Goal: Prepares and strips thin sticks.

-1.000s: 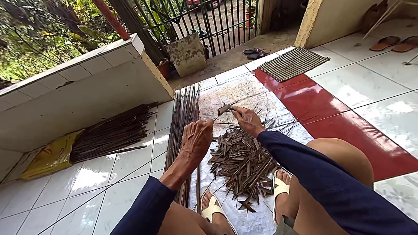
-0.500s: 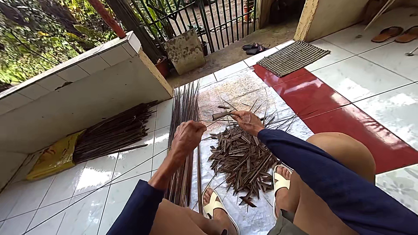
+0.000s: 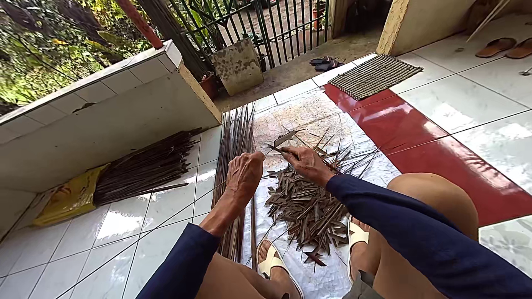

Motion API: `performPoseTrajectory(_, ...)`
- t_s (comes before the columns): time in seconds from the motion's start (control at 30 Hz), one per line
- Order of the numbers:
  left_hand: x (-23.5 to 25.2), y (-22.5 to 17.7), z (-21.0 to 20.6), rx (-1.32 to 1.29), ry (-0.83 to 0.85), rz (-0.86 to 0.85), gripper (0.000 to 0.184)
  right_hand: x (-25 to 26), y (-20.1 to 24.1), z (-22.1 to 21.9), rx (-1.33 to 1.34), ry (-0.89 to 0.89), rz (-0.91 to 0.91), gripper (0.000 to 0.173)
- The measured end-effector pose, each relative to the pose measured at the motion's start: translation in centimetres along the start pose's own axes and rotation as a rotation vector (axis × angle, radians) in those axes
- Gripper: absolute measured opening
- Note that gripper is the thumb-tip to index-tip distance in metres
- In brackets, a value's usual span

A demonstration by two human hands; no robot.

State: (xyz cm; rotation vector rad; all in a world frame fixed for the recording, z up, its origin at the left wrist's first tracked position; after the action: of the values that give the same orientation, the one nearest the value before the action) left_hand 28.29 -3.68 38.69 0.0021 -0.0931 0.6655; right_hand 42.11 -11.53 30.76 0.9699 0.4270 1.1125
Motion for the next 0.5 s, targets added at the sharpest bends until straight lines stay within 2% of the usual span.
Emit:
performPoseTrajectory(0.13, 0.2, -0.4, 0.7, 0.051, -0.091, -0.037, 0.023, -0.7, 1.6, -0.8, 0.054, 0.048, 0.036, 0.033)
performPoseTrajectory(0.23, 0.2, -1.1, 0.8, 0.073, -0.096, -0.066, 0.021, -0.4, 1.4, -0.5, 0.018, 0.057, 0.010, 0.033)
performPoseTrajectory(0.5, 0.0, -1.1, 1.0, 0.045, -0.128, -0.094, 0.022, 0.9, -2.7, 0.1, -0.013, 0.000, -0.097, 0.038)
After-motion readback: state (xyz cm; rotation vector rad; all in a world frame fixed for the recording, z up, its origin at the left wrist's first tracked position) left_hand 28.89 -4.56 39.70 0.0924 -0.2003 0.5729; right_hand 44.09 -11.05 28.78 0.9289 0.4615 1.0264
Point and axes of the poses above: each hand's wrist, its own x-axis towards the middle knuckle, its own z-axis out of the back of the hand, y = z × x, the point moved 10 cm from there along x, towards the middle knuckle
